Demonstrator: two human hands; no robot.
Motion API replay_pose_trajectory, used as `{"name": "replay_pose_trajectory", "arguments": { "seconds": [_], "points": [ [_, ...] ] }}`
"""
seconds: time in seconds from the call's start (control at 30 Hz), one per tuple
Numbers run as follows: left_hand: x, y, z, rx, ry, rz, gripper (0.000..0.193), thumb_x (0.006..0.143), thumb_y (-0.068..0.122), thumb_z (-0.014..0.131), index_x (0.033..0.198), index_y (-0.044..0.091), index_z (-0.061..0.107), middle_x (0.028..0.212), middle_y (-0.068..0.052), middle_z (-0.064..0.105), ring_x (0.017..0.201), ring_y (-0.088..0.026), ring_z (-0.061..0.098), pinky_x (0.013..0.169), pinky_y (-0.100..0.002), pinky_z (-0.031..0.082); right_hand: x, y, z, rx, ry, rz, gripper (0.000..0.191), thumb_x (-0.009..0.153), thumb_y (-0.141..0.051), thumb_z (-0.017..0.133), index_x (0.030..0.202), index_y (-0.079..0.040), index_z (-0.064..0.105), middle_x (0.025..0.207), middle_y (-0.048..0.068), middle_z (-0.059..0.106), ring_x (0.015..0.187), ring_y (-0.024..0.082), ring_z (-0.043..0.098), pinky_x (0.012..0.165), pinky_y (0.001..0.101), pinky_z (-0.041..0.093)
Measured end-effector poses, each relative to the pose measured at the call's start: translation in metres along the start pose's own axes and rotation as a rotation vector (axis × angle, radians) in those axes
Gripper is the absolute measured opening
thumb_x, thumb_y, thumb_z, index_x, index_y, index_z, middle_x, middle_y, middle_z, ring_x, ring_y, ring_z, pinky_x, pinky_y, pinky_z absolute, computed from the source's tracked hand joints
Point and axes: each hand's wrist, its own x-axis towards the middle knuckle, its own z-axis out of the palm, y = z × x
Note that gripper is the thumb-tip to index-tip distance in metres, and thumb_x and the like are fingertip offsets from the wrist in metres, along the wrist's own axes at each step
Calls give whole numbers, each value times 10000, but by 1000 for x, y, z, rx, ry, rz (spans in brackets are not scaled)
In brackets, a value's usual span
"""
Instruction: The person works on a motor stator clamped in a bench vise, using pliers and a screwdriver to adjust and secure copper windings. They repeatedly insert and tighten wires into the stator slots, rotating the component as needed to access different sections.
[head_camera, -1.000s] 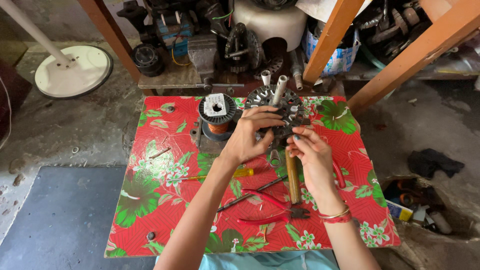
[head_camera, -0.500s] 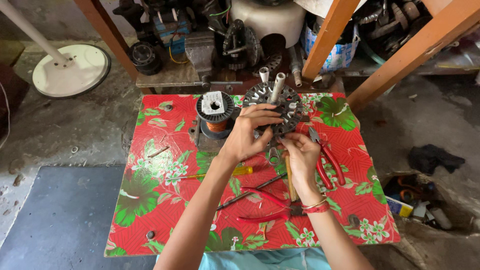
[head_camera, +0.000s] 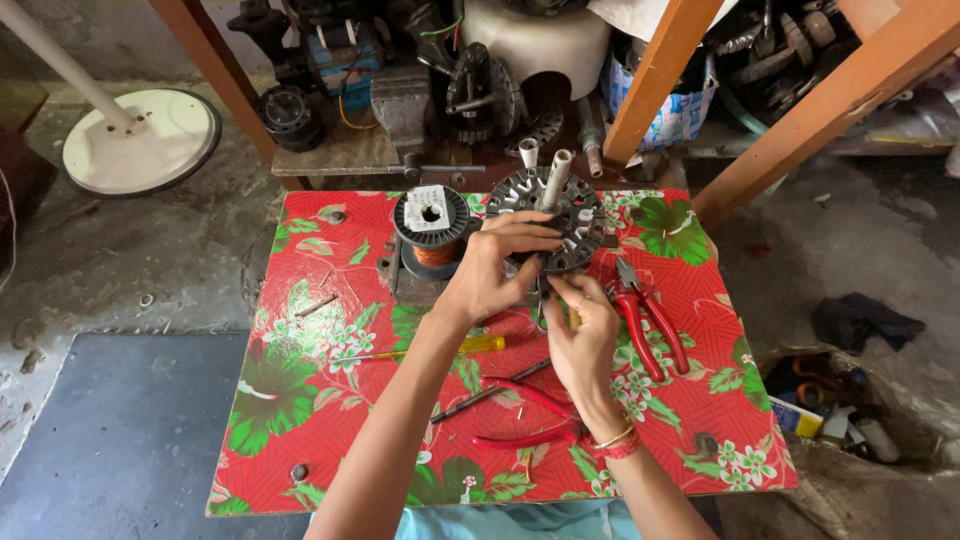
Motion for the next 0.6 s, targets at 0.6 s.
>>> {"name": "replay_pose_trajectory", "arguments": {
  "seconds": [0.6],
  "points": [
    [0,0,-1,-13,-18,-14,366,767,56,633,1105,39,774,1227,-124,747,1337,-309,614,1171,-438,427,-4,41,19,589,90,517,209,901,58,711,1091,8,780,895,48,720,753,71,617,668,221,473]
  ]
}}
